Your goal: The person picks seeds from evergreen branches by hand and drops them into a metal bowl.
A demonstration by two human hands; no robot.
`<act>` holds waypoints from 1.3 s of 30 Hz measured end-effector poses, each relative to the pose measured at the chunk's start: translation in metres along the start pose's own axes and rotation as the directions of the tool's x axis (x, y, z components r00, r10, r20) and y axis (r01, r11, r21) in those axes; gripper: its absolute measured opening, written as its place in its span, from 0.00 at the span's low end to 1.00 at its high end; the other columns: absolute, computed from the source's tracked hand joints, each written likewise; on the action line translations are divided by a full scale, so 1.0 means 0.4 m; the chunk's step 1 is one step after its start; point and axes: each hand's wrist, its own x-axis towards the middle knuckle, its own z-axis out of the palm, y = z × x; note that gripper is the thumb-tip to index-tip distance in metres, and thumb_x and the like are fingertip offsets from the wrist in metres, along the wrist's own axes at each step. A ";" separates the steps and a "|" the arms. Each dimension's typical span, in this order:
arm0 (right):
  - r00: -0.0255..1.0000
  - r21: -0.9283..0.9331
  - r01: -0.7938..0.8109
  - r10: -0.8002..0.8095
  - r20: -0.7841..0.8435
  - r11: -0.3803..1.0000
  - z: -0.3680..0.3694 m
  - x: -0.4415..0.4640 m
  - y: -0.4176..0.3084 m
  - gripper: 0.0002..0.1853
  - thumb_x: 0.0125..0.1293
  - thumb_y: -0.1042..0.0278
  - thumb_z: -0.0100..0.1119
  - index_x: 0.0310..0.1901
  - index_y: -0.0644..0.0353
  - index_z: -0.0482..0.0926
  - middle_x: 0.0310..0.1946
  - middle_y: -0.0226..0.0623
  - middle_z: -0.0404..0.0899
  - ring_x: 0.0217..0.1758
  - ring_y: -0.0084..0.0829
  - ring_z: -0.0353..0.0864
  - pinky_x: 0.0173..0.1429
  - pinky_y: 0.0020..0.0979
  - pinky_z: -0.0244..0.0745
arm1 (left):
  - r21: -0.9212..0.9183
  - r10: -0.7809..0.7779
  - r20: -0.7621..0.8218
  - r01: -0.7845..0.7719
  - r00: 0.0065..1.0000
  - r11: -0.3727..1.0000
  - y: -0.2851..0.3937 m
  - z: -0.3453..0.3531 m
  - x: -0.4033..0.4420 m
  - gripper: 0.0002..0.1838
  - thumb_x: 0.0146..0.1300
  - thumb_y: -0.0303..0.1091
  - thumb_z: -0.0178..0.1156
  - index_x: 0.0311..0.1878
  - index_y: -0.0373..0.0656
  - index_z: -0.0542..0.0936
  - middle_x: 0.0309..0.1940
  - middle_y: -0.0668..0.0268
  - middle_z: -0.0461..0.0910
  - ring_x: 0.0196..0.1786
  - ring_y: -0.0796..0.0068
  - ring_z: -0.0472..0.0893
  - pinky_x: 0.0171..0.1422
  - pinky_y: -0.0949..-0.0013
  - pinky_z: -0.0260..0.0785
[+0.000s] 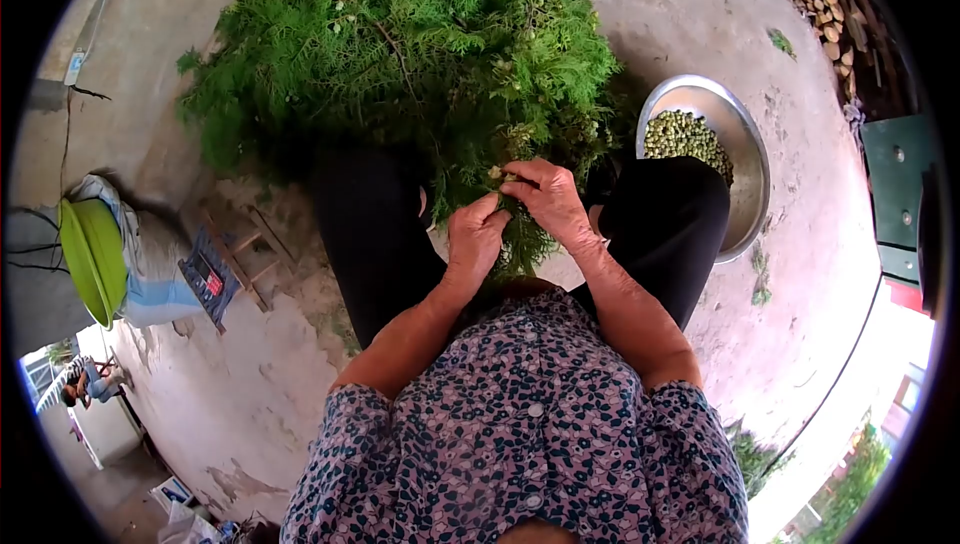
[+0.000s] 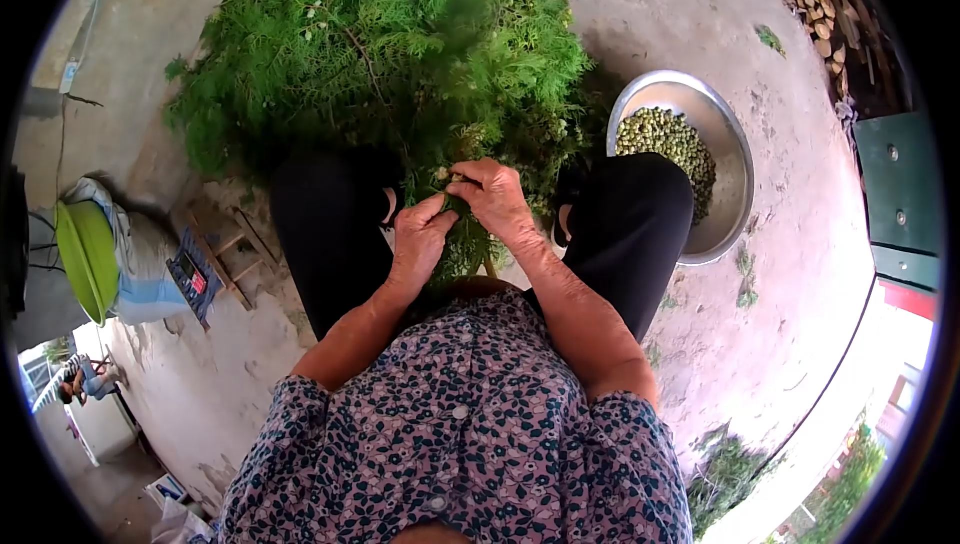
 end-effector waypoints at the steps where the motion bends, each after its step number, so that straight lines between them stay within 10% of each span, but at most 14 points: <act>1: 1.000 0.001 0.001 -0.001 0.000 1.000 0.000 -0.001 -0.001 0.13 0.51 0.73 0.63 0.40 0.65 0.78 0.33 0.41 0.77 0.34 0.31 0.77 0.37 0.29 0.71 | 0.001 0.000 -0.001 0.000 1.000 1.000 0.003 0.005 0.000 0.06 0.54 0.21 0.55 0.24 0.34 0.70 0.18 0.69 0.67 0.23 0.84 0.64 0.27 0.77 0.58; 3: 0.987 0.242 -0.142 0.157 -0.045 0.960 -0.004 -0.010 -0.002 0.11 0.52 0.74 0.60 0.38 0.66 0.78 0.33 0.41 0.78 0.34 0.30 0.77 0.38 0.28 0.71 | -0.645 -0.303 0.102 0.295 0.948 0.705 0.032 0.015 0.000 0.09 0.58 0.31 0.56 0.25 0.36 0.74 0.19 0.66 0.70 0.24 0.75 0.67 0.31 0.73 0.60; 4: 0.987 0.240 -0.140 0.154 -0.041 0.961 -0.006 -0.012 0.006 0.11 0.52 0.74 0.60 0.38 0.66 0.78 0.33 0.41 0.78 0.34 0.30 0.77 0.38 0.28 0.71 | -0.647 -0.303 0.098 0.292 0.948 0.704 0.036 0.005 0.004 0.09 0.58 0.31 0.56 0.25 0.36 0.74 0.19 0.66 0.70 0.24 0.75 0.67 0.31 0.73 0.60; 6: 0.987 0.158 -0.130 0.143 -0.074 0.979 -0.012 -0.018 0.020 0.09 0.54 0.78 0.58 0.38 0.66 0.78 0.33 0.34 0.79 0.34 0.20 0.75 0.39 0.22 0.69 | -0.781 -0.609 0.305 0.558 0.732 0.280 0.037 -0.017 0.009 0.14 0.63 0.39 0.53 0.34 0.36 0.77 0.27 0.69 0.74 0.30 0.74 0.73 0.38 0.74 0.64; 9: 0.989 0.143 -0.122 0.132 -0.064 0.982 -0.015 -0.035 0.026 0.09 0.53 0.75 0.59 0.38 0.67 0.77 0.34 0.41 0.79 0.34 0.29 0.77 0.40 0.27 0.71 | -0.690 -0.376 0.107 0.341 0.920 0.639 0.032 0.001 -0.004 0.18 0.65 0.44 0.49 0.42 0.36 0.75 0.33 0.67 0.76 0.34 0.75 0.76 0.40 0.72 0.68; 11: 0.989 0.131 -0.129 0.138 -0.058 0.983 -0.015 -0.042 0.025 0.09 0.52 0.76 0.59 0.37 0.66 0.77 0.34 0.41 0.79 0.34 0.31 0.78 0.39 0.28 0.71 | -0.780 -0.259 0.496 0.556 0.829 0.286 -0.123 0.028 0.060 0.19 0.66 0.43 0.48 0.51 0.38 0.72 0.35 0.66 0.77 0.33 0.78 0.77 0.40 0.75 0.71; 14: 0.992 0.090 -0.102 0.108 -0.070 0.991 -0.025 -0.052 0.027 0.09 0.52 0.78 0.58 0.37 0.66 0.77 0.33 0.42 0.79 0.34 0.32 0.78 0.39 0.28 0.71 | -0.723 -0.185 0.615 0.641 0.767 0.256 -0.095 0.019 0.067 0.17 0.65 0.39 0.49 0.52 0.39 0.71 0.34 0.68 0.77 0.31 0.79 0.77 0.37 0.77 0.71; 18: 0.997 0.055 -0.061 0.063 -0.050 0.997 -0.042 -0.061 0.008 0.09 0.53 0.79 0.58 0.39 0.65 0.77 0.33 0.37 0.78 0.34 0.23 0.76 0.39 0.24 0.71 | -0.785 -0.063 0.600 0.602 0.798 0.145 -0.117 0.065 0.056 0.17 0.64 0.38 0.50 0.51 0.38 0.71 0.34 0.67 0.76 0.31 0.78 0.77 0.35 0.74 0.72; 20: 1.000 0.050 0.006 -0.005 -0.016 0.999 -0.047 -0.060 0.002 0.10 0.52 0.80 0.58 0.39 0.64 0.77 0.33 0.38 0.78 0.34 0.25 0.77 0.40 0.24 0.71 | -0.891 -0.330 0.388 0.442 0.861 0.106 0.049 0.031 0.032 0.16 0.62 0.41 0.53 0.44 0.38 0.77 0.31 0.68 0.77 0.30 0.80 0.77 0.33 0.75 0.70; 24: 0.998 0.111 0.003 0.003 -0.055 0.994 -0.059 -0.062 -0.043 0.11 0.51 0.83 0.58 0.39 0.64 0.77 0.32 0.37 0.78 0.35 0.24 0.77 0.41 0.23 0.71 | -0.645 -0.322 0.572 0.656 0.754 0.392 -0.165 0.104 0.164 0.13 0.60 0.39 0.55 0.37 0.38 0.78 0.27 0.69 0.77 0.27 0.80 0.76 0.32 0.74 0.68; 26: 0.997 0.128 -0.037 0.046 -0.070 0.991 -0.064 -0.060 -0.053 0.12 0.51 0.85 0.58 0.39 0.64 0.77 0.33 0.36 0.77 0.36 0.23 0.77 0.41 0.22 0.71 | -0.490 -0.319 0.311 0.439 0.895 0.754 -0.106 0.054 0.151 0.11 0.58 0.38 0.57 0.33 0.39 0.78 0.23 0.70 0.76 0.24 0.81 0.73 0.29 0.74 0.65; 34: 0.977 0.059 0.103 -0.090 -0.194 0.993 -0.046 -0.044 -0.071 0.14 0.51 0.87 0.56 0.40 0.63 0.76 0.33 0.34 0.77 0.36 0.24 0.77 0.42 0.23 0.72 | -0.786 -0.289 0.150 0.291 0.945 0.545 0.046 0.014 0.126 0.08 0.52 0.28 0.63 0.31 0.33 0.77 0.24 0.67 0.77 0.25 0.83 0.73 0.29 0.78 0.64; 39: 0.958 0.600 -0.218 0.286 -0.019 0.770 -0.043 -0.034 -0.065 0.08 0.58 0.84 0.52 0.39 0.67 0.75 0.31 0.27 0.76 0.35 0.16 0.72 0.43 0.19 0.69 | -0.791 -0.284 0.129 0.271 0.950 0.549 0.066 0.003 0.116 0.05 0.53 0.24 0.61 0.32 0.32 0.77 0.25 0.66 0.78 0.28 0.82 0.75 0.33 0.78 0.66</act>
